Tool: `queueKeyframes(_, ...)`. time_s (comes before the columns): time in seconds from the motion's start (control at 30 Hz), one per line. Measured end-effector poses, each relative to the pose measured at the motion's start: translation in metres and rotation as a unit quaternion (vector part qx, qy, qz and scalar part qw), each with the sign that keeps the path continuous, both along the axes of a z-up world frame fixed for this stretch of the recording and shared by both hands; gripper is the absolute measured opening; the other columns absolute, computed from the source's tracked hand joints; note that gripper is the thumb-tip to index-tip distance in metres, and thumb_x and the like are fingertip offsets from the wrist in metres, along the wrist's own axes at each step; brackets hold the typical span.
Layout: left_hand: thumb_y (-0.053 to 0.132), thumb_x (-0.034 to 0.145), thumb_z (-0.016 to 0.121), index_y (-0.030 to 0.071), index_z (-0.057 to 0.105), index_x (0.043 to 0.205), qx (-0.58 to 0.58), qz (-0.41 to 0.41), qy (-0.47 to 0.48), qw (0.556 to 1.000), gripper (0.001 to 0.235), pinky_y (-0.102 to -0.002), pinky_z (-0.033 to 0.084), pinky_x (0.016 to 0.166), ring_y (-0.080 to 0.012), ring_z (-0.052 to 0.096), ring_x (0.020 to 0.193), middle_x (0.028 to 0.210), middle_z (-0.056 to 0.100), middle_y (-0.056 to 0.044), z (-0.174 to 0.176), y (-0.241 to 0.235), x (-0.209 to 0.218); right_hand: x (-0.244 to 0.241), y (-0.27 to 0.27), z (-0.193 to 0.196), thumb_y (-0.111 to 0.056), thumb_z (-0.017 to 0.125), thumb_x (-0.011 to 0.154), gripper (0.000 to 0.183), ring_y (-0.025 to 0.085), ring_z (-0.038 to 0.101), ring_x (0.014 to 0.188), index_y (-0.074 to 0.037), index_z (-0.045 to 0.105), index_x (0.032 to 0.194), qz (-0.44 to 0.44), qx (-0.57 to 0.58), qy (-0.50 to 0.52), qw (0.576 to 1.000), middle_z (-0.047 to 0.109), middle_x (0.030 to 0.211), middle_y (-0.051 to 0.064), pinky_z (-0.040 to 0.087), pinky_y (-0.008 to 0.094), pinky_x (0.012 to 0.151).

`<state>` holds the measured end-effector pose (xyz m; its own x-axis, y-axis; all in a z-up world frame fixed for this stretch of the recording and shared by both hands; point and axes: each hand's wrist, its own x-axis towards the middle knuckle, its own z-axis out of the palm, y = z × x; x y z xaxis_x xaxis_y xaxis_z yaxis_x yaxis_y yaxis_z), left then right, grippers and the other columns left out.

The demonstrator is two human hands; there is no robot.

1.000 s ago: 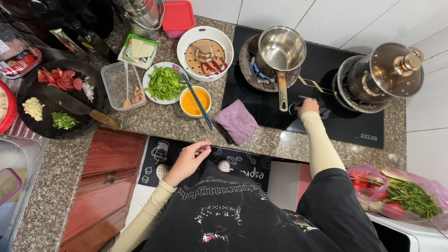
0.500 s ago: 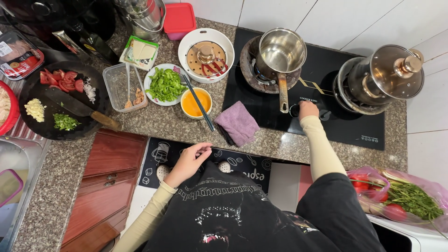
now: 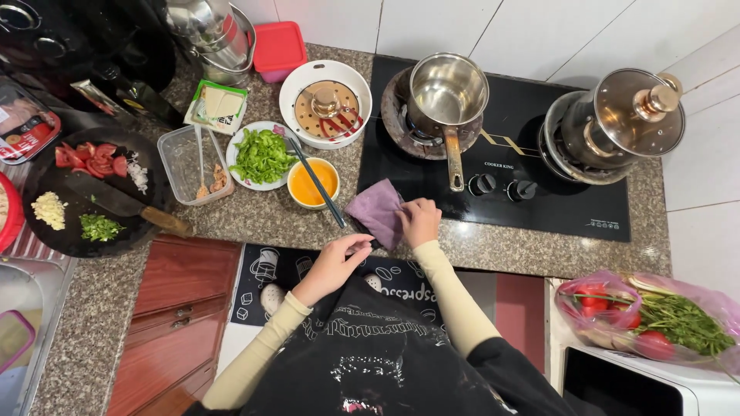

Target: The person washes a small item at the sink, picks up a bottle of oil and pours it into a saucepan on the induction cooktop, then turns on the burner. They chop garlic and onion on a cutting board with a cleaver, pour a dark sauce from a bottle into the saucepan, and stir the pot with chopsticks.

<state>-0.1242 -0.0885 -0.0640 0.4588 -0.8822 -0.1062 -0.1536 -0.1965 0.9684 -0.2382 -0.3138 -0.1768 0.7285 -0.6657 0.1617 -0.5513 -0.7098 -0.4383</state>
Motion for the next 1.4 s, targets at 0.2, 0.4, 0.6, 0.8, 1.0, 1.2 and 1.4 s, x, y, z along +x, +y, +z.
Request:
queueKeyframes(0.2,0.015,0.095,0.069,0.003,0.071,0.122,-0.048,0.031,-0.071,0.996,0.030,-0.033,0.055,0.096,-0.0195,0.070,0.107,0.115,0.074,-0.011,0.015,-0.011,0.004,-0.012,0.015,0.061,-0.026,0.063,0.102,0.024,0.017,0.065,0.090,-0.008,0.055,0.116,0.046,0.327,-0.144,0.933,0.067,0.094,0.008,0.052,0.030,0.081)
queueKeyframes(0.4,0.029,0.098,0.062,0.006,0.051,0.145,-0.038,-0.032,-0.006,0.999,0.053,-0.034,0.047,0.107,-0.0218,0.060,0.127,0.139,0.062,-0.014,0.013,-0.064,0.062,-0.020,-0.008,0.120,-0.018,0.063,0.101,0.018,0.006,0.054,0.092,-0.009,0.054,0.113,0.088,0.380,-0.250,0.886,0.057,0.099,-0.001,0.048,0.023,0.078)
queueKeyframes(0.6,0.042,0.112,0.052,-0.004,0.038,0.157,0.004,-0.282,0.159,0.946,0.067,-0.035,0.033,0.119,-0.0238,0.041,0.145,0.158,0.045,-0.016,-0.054,-0.142,0.065,-0.016,-0.063,0.167,-0.008,0.068,0.102,0.022,0.009,0.048,0.087,-0.008,0.055,0.120,0.026,0.441,-0.333,0.833,0.052,0.096,0.001,0.040,0.022,0.075)
queueKeyframes(0.8,0.032,0.095,0.070,0.005,0.044,0.145,-0.007,-0.229,0.198,0.953,0.062,-0.037,0.048,0.107,-0.0232,0.057,0.126,0.135,0.059,-0.013,-0.028,-0.203,0.074,-0.033,-0.151,0.125,-0.005,0.071,0.094,0.026,0.010,0.062,0.102,-0.006,0.059,0.117,-0.088,0.219,-0.393,0.889,0.067,0.111,0.003,0.052,0.026,0.093)
queueKeyframes(1.0,0.022,0.089,0.080,0.007,0.047,0.116,-0.110,0.003,0.179,0.978,0.045,-0.032,0.052,0.084,-0.0183,0.058,0.096,0.106,0.062,-0.015,-0.130,-0.253,0.046,-0.041,-0.176,-0.011,-0.020,0.070,0.095,0.022,0.025,0.072,0.097,-0.003,0.067,0.107,-0.192,0.111,-0.336,0.915,0.074,0.103,0.013,0.055,0.035,0.087)
queueKeyframes(1.2,0.023,0.095,0.076,0.000,0.068,0.098,-0.085,0.155,-0.060,0.982,0.024,-0.035,0.049,0.082,-0.0199,0.057,0.092,0.098,0.068,-0.017,-0.148,-0.265,0.005,-0.009,-0.131,0.000,-0.062,0.062,0.091,0.061,0.033,0.072,0.097,-0.004,0.075,0.108,-0.197,0.286,-0.100,0.932,0.075,0.098,0.021,0.053,0.042,0.087)
queueKeyframes(1.4,0.033,0.108,0.050,0.000,0.068,0.122,-0.070,0.129,0.166,0.975,0.040,-0.030,0.049,0.090,-0.0120,0.062,0.101,0.112,0.070,-0.010,-0.091,-0.259,-0.018,0.011,-0.139,0.043,-0.048,0.075,0.087,0.059,0.021,0.072,0.086,0.008,0.069,0.104,-0.144,0.362,-0.143,0.910,0.076,0.094,0.017,0.057,0.035,0.076)
